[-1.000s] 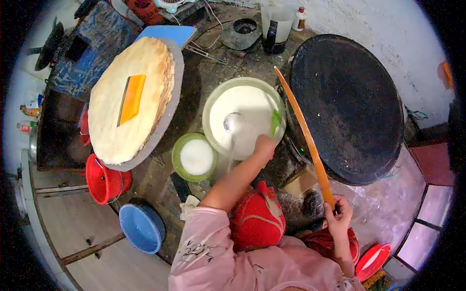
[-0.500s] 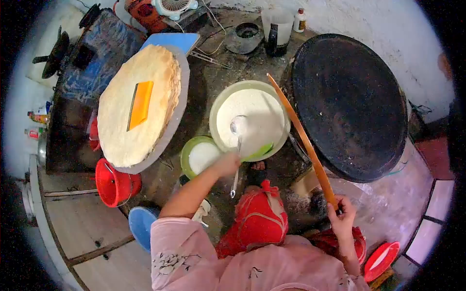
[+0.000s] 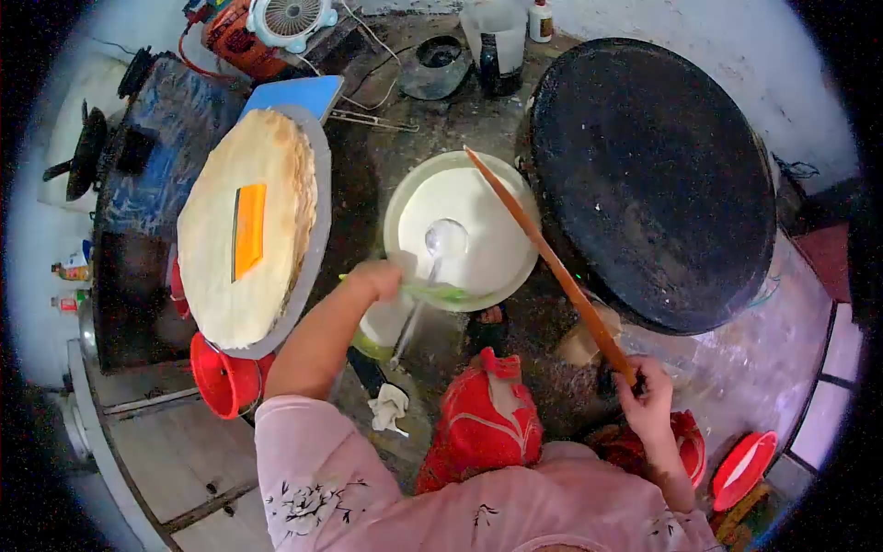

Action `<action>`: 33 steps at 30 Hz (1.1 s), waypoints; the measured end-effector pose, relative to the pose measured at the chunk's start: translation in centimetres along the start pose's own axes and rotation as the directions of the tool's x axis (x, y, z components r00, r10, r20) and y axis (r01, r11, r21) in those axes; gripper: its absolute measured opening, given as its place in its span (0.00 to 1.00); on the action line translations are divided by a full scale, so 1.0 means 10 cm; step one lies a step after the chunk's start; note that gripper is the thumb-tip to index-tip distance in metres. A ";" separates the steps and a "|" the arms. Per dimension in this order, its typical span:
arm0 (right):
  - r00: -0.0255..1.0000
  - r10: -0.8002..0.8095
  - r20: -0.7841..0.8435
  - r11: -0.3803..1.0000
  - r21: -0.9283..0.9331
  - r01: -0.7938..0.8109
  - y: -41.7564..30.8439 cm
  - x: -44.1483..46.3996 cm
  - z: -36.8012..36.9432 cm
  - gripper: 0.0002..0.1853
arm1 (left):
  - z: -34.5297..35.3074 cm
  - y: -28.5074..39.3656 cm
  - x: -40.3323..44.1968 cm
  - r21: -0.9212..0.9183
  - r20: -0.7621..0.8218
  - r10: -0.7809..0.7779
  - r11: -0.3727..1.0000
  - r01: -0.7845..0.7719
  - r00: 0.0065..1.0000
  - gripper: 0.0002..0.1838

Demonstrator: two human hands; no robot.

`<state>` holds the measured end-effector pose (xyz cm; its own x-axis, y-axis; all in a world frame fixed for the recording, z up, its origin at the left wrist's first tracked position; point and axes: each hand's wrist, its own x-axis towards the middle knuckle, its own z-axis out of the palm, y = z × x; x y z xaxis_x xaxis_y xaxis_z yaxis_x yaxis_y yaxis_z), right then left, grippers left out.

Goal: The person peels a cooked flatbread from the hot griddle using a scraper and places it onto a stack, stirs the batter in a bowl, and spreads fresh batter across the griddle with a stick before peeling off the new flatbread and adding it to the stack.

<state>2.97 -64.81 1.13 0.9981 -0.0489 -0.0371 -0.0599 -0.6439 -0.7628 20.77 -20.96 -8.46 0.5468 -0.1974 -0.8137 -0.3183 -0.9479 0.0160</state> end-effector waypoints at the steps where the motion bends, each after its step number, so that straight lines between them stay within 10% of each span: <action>1: 0.998 -0.062 -0.018 0.998 -0.011 0.062 0.06 0.00 0.03 0.12 | -0.07 0.02 0.00 0.088 -0.031 -0.061 0.994 0.064 0.998 0.11; 3: 0.992 -0.120 -0.040 0.993 -0.019 0.119 0.05 0.01 0.01 0.12 | -0.21 0.07 0.02 0.179 -0.054 -0.070 0.981 0.079 0.996 0.11; 5: 0.970 0.197 0.143 0.979 0.028 -0.203 -0.07 0.00 -0.07 0.13 | -0.26 0.06 0.10 0.319 -0.114 -0.092 0.940 0.124 0.989 0.10; 12: 0.990 0.110 0.094 0.989 0.084 -0.118 -0.04 -0.08 -0.12 0.12 | -0.42 0.29 0.20 0.524 -0.212 -0.084 0.831 0.186 0.974 0.09; 19: 0.986 0.132 0.100 0.983 0.119 -0.144 -0.08 -0.17 -0.18 0.11 | -0.40 0.17 -0.30 0.256 -0.110 -0.085 0.960 0.111 0.990 0.12; 33: 0.989 0.106 0.107 0.986 0.117 -0.118 -0.08 -0.12 -0.19 0.11 | -0.65 0.17 0.22 0.593 -0.188 -0.106 0.780 0.199 0.976 0.08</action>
<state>1.76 -65.63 3.02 0.9819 -0.0343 -0.1865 -0.1752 -0.5398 -0.8233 26.49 -24.60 -6.47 0.7135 -0.1392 -0.6867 -0.5985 -0.6307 -0.4939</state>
